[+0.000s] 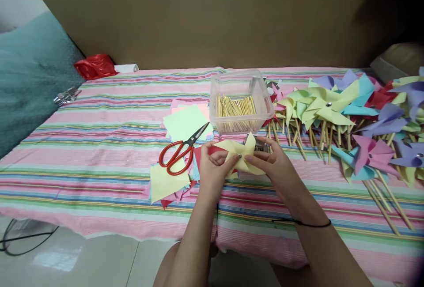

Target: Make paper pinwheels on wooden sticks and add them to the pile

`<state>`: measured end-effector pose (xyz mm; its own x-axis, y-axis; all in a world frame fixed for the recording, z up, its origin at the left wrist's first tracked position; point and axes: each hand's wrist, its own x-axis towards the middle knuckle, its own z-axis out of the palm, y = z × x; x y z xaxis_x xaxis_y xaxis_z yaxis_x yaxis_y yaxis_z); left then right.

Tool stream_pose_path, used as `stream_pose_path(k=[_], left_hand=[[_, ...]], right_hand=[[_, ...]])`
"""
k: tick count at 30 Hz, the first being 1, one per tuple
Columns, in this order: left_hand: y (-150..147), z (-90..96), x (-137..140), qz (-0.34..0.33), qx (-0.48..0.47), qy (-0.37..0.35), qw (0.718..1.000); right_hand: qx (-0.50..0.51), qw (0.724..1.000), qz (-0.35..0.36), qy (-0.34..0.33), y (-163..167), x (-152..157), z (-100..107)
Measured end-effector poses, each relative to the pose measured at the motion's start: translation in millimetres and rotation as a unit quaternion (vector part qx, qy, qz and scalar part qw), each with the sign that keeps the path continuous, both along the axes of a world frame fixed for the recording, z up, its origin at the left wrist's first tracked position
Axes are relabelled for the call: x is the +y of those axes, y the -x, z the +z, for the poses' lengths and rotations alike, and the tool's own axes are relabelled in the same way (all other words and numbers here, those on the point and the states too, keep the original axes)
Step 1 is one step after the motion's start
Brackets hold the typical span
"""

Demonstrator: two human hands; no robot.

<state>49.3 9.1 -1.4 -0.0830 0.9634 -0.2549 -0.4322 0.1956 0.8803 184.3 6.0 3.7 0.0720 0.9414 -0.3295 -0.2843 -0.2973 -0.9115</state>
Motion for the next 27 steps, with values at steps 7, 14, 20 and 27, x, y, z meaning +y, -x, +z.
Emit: stream_pose_path(k=[7,14,20,27], left_hand=[[1,-5.4,2,-0.012,0.003,0.006,1.000],[3,1.7,-1,-0.055,-0.003,-0.011,0.998],[8,5.3,2,0.013,-0.040,-0.008,0.999],[22,6.7,7,0.091,-0.151,0.037,0.984]], right_hand=[[-0.028,0.997,0.051,-0.048,-1,-2,-10],[-0.048,0.996,0.042,-0.058,1,-2,-9],[-0.086,0.994,0.003,-0.074,0,-1,-1],[-0.174,0.960,-0.118,-0.184,1,9,28]])
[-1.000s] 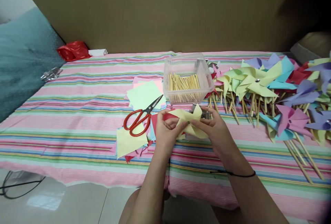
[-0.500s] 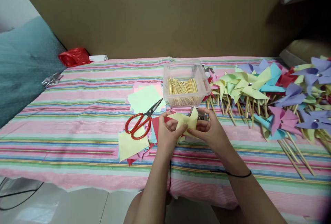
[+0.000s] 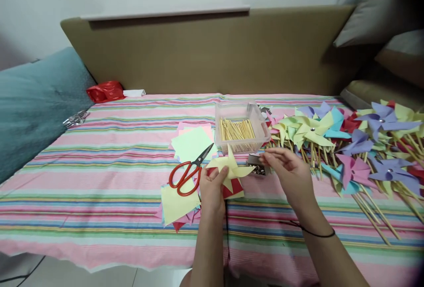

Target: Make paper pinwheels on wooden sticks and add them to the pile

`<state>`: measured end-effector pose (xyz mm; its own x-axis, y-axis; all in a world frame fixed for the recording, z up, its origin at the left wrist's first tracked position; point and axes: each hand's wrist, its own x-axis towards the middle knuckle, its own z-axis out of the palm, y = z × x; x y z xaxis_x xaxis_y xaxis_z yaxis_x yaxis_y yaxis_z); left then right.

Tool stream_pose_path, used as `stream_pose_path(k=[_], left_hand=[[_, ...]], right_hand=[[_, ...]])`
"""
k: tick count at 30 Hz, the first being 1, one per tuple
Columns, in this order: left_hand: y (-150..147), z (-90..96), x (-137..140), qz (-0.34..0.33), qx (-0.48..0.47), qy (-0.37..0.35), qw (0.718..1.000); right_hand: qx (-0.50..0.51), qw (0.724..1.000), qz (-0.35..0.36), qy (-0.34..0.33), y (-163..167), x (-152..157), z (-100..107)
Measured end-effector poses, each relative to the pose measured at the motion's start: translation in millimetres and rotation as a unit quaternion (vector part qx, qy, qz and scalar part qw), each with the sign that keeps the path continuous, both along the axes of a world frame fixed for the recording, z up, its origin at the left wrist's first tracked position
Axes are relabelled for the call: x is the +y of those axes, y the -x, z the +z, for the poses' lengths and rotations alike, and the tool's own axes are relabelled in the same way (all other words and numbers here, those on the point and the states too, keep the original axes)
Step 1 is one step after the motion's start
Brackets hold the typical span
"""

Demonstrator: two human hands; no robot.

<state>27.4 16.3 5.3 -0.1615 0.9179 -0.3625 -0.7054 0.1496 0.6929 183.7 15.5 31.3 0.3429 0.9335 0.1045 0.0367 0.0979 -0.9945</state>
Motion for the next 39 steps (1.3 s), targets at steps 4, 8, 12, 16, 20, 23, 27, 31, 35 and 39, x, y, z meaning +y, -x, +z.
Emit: stream_pose_path(k=[4,8,12,16,20,23,27,31,35,39], left_hand=[[3,-3.3,2,0.036,-0.029,0.035,0.998],[5,-5.7,1,0.026,-0.046,0.043,0.998],[8,-6.0,1,0.026,-0.064,0.044,0.997],[12,-4.4,0,0.016,-0.080,0.020,0.997],[12,-4.4,-1,0.007,-0.073,0.024,0.997],[10,-6.2,-1,0.014,-0.078,0.025,0.996],[6,-6.3,1,0.014,-0.092,0.018,0.996],[1,2.1,0,0.016,-0.096,-0.014,0.995],[-4,15.3,-4,0.014,-0.113,-0.045,0.992],[-11,24.4,-9,-0.023,-0.125,-0.081,0.989]], right_hand=[[-0.126,0.990,0.028,-0.050,5,44,25],[-0.386,0.914,0.119,0.025,20,115,45],[-0.524,0.820,0.182,0.141,36,172,37],[-0.545,0.773,0.210,0.246,43,199,10],[-0.527,0.754,0.229,0.318,43,209,-9],[-0.508,0.766,0.221,0.326,42,210,-11],[-0.471,0.811,0.196,0.286,36,207,0],[-0.420,0.867,0.163,0.213,26,200,30],[-0.362,0.920,0.121,0.087,12,158,72],[-0.188,0.971,0.142,-0.051,4,73,79]])
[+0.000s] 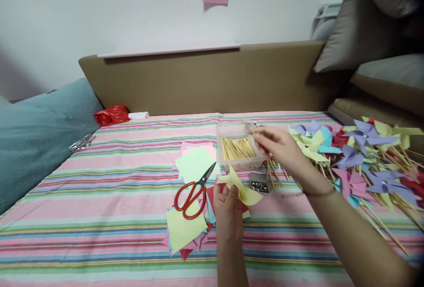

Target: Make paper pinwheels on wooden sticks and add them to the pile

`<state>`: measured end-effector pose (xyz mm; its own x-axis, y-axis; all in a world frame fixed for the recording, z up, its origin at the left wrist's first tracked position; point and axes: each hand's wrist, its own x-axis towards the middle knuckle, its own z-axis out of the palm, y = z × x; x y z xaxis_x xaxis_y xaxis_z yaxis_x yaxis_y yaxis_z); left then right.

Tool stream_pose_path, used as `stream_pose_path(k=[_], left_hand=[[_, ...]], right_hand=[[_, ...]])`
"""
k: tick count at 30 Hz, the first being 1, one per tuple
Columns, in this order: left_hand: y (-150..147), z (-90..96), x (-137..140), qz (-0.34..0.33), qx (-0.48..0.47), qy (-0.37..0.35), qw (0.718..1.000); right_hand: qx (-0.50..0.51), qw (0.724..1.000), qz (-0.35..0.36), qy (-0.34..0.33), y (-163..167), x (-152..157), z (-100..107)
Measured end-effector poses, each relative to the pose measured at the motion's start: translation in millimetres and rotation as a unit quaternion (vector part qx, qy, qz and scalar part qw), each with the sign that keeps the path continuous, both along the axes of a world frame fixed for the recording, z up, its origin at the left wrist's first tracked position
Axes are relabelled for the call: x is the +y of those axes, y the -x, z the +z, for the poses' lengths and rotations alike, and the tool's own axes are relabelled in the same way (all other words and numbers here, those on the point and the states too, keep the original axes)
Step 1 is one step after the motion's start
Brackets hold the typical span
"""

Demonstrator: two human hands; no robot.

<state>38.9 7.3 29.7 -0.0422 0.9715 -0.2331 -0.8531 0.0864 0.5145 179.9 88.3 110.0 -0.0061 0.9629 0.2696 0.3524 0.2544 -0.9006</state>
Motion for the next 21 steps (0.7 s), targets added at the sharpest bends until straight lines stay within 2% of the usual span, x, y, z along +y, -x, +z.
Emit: stream_pose_path(k=[4,7,10,13,16,21], left_hand=[[-11,1.2,-5,-0.016,0.010,-0.016,1.000],[-21,0.4,-10,-0.024,0.009,-0.034,0.999],[-26,1.0,-13,-0.020,0.013,-0.035,0.999],[-27,1.8,-15,0.007,0.033,-0.018,0.999],[-25,1.5,-18,-0.001,0.064,-0.014,0.998],[-22,1.6,-28,0.008,0.099,-0.031,0.995]], right_hand=[[0.103,0.990,0.006,0.091,4,-73,-33],[0.151,0.979,0.013,0.136,7,-98,-55],[0.156,0.977,0.018,0.142,3,-106,-62],[0.146,0.980,0.038,0.127,-5,-108,-63],[0.121,0.984,0.064,0.116,-12,-112,-62],[0.101,0.985,0.049,0.128,-19,-119,-59]])
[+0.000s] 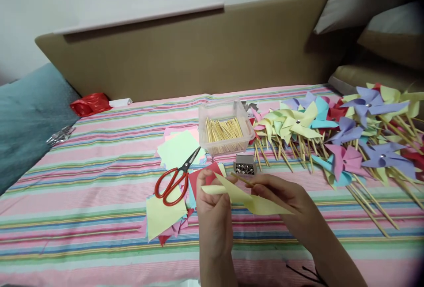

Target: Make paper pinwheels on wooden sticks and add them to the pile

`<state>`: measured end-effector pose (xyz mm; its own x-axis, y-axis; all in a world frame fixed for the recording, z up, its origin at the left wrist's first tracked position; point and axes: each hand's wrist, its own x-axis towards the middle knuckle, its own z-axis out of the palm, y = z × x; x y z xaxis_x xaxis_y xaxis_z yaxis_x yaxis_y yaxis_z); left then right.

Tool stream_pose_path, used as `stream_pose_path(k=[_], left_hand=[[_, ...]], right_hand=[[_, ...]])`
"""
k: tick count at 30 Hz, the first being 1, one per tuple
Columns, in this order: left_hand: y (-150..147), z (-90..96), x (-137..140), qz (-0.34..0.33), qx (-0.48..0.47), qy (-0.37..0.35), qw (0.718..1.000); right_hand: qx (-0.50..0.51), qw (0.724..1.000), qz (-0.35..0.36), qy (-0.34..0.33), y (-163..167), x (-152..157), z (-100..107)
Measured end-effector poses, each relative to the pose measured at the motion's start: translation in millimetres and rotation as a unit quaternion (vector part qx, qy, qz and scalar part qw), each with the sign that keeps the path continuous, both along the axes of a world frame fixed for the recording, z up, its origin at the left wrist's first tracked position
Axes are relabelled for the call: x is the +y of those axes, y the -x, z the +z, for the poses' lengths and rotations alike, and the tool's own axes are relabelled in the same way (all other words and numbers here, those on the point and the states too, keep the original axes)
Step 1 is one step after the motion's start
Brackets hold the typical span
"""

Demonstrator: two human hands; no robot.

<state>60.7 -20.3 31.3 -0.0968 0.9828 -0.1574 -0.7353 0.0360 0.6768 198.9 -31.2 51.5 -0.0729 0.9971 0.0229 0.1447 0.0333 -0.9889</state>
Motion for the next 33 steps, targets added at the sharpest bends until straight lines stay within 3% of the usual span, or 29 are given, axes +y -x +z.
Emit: stream_pose_path(k=[10,18,33], left_hand=[[-4,2.1,-6,0.047,0.009,-0.005,0.999],[2,1.8,-3,0.040,-0.055,-0.033,0.997],[6,12.6,-6,0.039,-0.023,-0.042,0.998]], right_hand=[[-0.086,0.993,-0.005,-0.081,3,-7,16],[-0.123,0.975,0.062,-0.175,4,-7,19],[-0.111,0.979,0.023,-0.168,9,-12,22]])
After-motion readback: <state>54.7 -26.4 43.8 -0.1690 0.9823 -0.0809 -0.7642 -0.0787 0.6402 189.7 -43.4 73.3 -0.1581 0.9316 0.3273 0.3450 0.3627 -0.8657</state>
